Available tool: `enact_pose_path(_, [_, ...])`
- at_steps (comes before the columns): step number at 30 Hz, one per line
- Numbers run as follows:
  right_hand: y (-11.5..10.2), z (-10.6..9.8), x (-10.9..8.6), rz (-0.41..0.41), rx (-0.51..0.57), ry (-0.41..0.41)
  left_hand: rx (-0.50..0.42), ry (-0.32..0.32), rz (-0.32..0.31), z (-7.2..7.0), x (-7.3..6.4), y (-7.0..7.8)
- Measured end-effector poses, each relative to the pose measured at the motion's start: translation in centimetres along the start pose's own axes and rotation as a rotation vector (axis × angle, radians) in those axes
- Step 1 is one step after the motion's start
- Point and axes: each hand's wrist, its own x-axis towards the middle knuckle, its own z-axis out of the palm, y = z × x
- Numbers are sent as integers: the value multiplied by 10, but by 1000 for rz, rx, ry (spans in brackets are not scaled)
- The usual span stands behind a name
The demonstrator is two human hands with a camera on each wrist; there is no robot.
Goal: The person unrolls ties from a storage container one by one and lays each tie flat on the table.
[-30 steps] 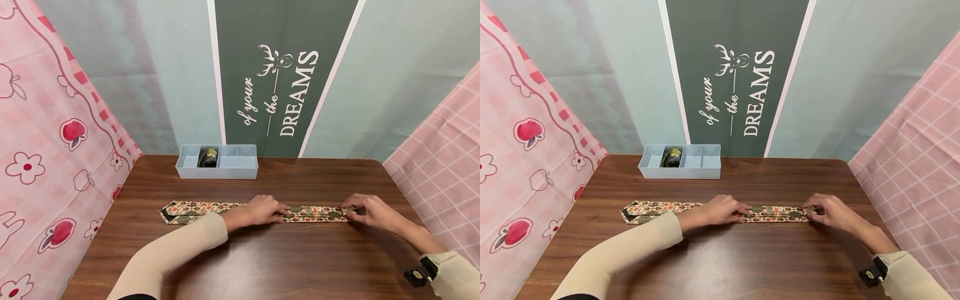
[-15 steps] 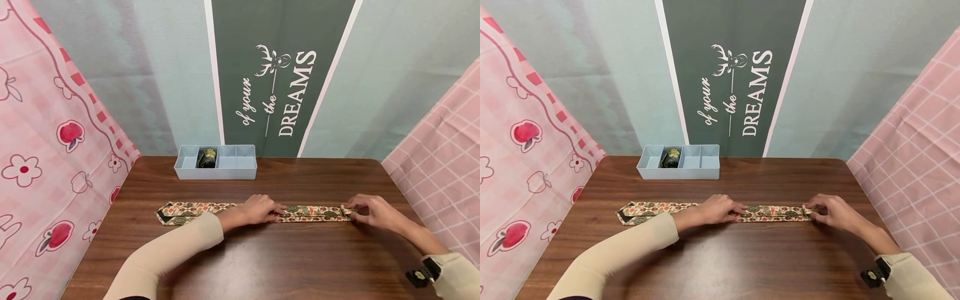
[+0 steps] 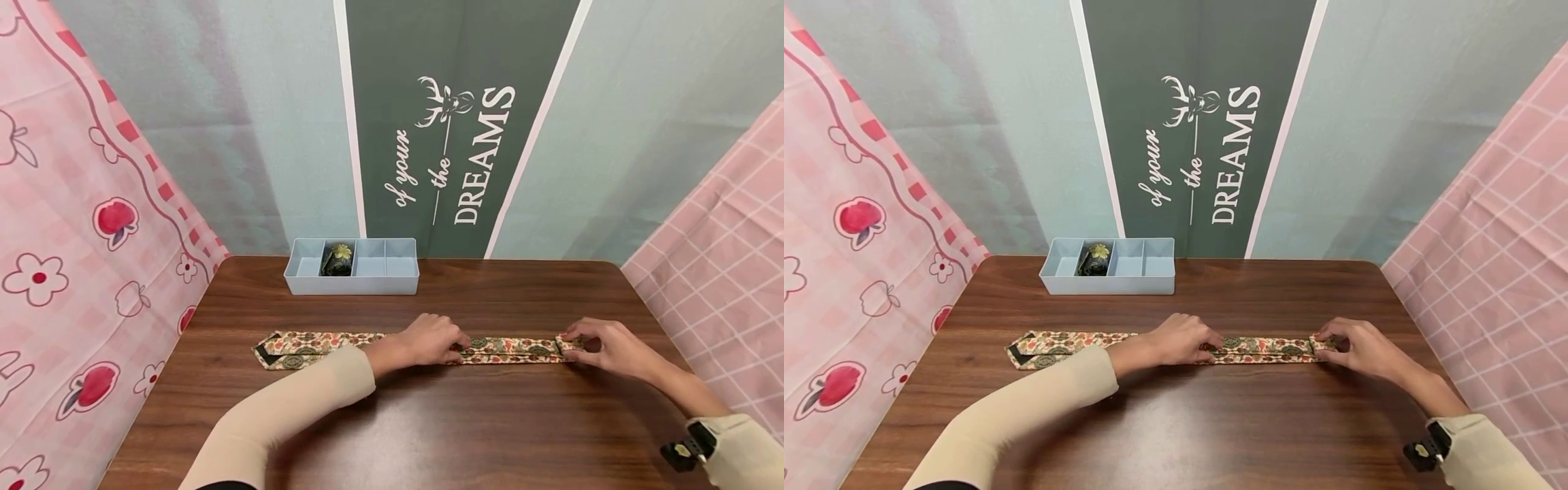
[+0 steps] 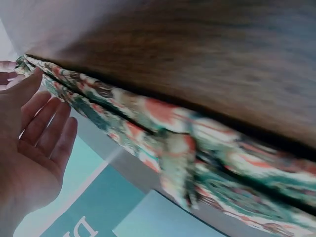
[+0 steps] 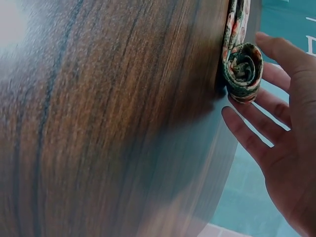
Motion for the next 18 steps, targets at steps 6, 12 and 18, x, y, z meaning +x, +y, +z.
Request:
enact_pose_path(6, [-1,2,5,28,-29,16,-22,18,22,0,19,12])
enact_pose_path(12, [-2,3,7,2,-9,16,-42,8,62,4,33,22])
enact_pose_path(18, [1,2,7,-55,22,-13,-28,0,67,9,40,25])
